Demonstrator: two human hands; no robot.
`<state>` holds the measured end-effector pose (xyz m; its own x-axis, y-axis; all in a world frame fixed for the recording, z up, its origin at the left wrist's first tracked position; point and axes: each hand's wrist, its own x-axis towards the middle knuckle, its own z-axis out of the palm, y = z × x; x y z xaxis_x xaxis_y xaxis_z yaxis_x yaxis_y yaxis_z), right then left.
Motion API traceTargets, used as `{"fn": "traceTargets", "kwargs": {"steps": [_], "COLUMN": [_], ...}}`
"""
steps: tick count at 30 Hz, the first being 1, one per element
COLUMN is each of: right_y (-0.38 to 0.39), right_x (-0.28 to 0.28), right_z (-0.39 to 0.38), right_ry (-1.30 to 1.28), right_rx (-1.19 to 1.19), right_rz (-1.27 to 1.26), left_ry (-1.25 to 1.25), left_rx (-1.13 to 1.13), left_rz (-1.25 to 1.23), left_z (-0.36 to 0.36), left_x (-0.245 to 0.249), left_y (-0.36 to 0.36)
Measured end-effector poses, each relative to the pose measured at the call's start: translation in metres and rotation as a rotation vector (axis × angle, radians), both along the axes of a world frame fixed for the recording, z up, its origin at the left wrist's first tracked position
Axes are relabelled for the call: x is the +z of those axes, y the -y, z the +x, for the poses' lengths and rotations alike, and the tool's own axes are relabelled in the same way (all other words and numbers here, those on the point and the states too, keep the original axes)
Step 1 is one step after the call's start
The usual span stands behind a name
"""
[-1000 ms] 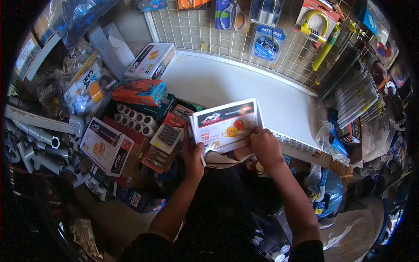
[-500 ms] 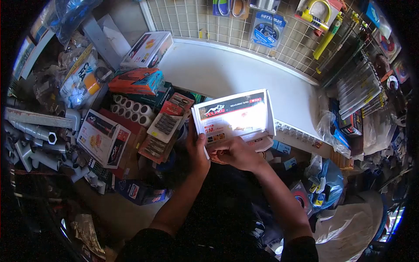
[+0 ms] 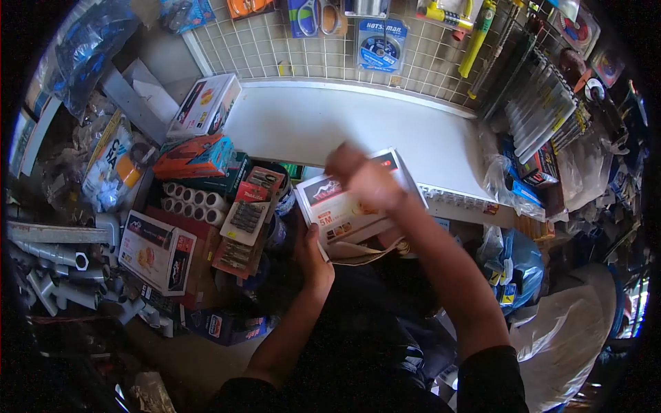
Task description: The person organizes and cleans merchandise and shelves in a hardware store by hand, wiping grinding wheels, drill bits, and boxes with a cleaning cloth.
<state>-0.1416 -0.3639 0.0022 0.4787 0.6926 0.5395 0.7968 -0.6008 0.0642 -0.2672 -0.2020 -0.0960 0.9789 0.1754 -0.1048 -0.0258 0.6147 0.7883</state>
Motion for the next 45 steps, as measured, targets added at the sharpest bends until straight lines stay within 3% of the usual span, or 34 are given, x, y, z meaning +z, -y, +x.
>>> {"fn": "traceTargets", "kwargs": {"steps": [1, 2, 3, 6, 8, 9, 14, 17, 19, 20, 24, 25, 28, 30, 32, 33, 36, 37, 38, 40, 42, 43, 44, 45], "right_y": [0.019, 0.038, 0.037, 0.041, 0.059, 0.058, 0.073, 0.081, 0.078, 0.074, 0.058, 0.053, 0.012, -0.009, -0.023, -0.032, -0.032, -0.019, -0.006, 0.027, 0.066, 0.075, 0.092, 0.093], "right_x": [0.017, 0.052, 0.067, 0.080, 0.034, 0.033, 0.014, -0.001, -0.004, -0.007, 0.004, -0.001, -0.020, -0.042, -0.022, -0.014, -0.017, -0.007, -0.014, 0.004, 0.020, 0.032, 0.037, 0.052], "right_z": [0.021, 0.025, 0.015, -0.015, -0.029, -0.040, -0.067, -0.053, -0.059, -0.062, -0.049, -0.049, -0.077, -0.087, -0.094, -0.094, -0.081, -0.072, -0.059, -0.050, -0.047, -0.057, -0.059, -0.077], "right_ry": [-0.176, -0.009, -0.069, -0.327, -0.467, -0.907, -1.178, -1.193, -0.536, -0.079, -0.098, -0.120, -0.697, -0.942, -0.942, -1.062, -0.595, -0.549, -0.457, -0.205, -0.222, -0.312, -0.389, -0.591], "right_rx": [-0.057, -0.120, -0.213, 0.019, -0.003, -0.117, 0.071, -0.194, -0.330, -0.387, -0.455, -0.480, -0.574, -0.230, 0.193, 0.175, 0.057, 0.023, -0.235, -0.448, -0.370, -0.561, -0.471, -0.399], "right_rz": [0.285, 0.270, 0.509, 0.173, -0.120, -0.024, -0.310, -0.271, -0.400, -0.466, -0.367, -0.328, -0.224, 0.031, 0.394, 0.450, 0.424, 0.325, -0.081, -0.250, 0.152, 0.292, 0.463, 0.789], "left_ry": [0.028, 0.061, 0.048, -0.032, 0.004, 0.018, 0.121, 0.162, 0.100, 0.069, 0.054, 0.050, -0.003, 0.025, 0.020, 0.015, 0.150, 0.103, 0.062, -0.004, -0.002, 0.019, -0.063, -0.040], "left_rx": [-0.033, -0.062, -0.040, -0.062, -0.026, -0.010, -0.093, -0.088, -0.077, -0.069, -0.195, -0.173, -0.011, -0.010, -0.076, -0.146, -0.118, -0.075, -0.057, -0.015, -0.026, -0.049, -0.060, -0.117], "left_rz": [-0.026, -0.053, -0.034, -0.173, -0.159, -0.152, 0.109, 0.291, 0.249, 0.227, -0.055, -0.024, 0.043, 0.060, 0.068, 0.012, 0.002, 0.152, 0.187, 0.134, 0.039, 0.000, -0.145, -0.176], "left_z": [-0.004, -0.006, -0.010, -0.009, -0.004, 0.000, 0.005, 0.002, 0.002, 0.003, 0.004, 0.003, 0.003, 0.007, 0.003, 0.001, 0.005, 0.001, 0.001, 0.001, 0.003, 0.004, 0.001, -0.001], "left_x": [-0.001, -0.002, 0.000, -0.009, -0.003, 0.000, 0.017, 0.018, 0.019, 0.019, 0.004, 0.010, 0.014, 0.017, 0.028, 0.023, 0.016, 0.016, 0.005, -0.010, -0.013, -0.030, -0.006, 0.002], "left_y": [-0.002, -0.005, -0.005, -0.017, -0.022, -0.024, -0.027, -0.019, -0.017, -0.018, -0.028, -0.027, -0.022, -0.022, -0.018, -0.017, -0.010, -0.014, -0.021, -0.041, -0.063, -0.080, -0.084, -0.090]}}
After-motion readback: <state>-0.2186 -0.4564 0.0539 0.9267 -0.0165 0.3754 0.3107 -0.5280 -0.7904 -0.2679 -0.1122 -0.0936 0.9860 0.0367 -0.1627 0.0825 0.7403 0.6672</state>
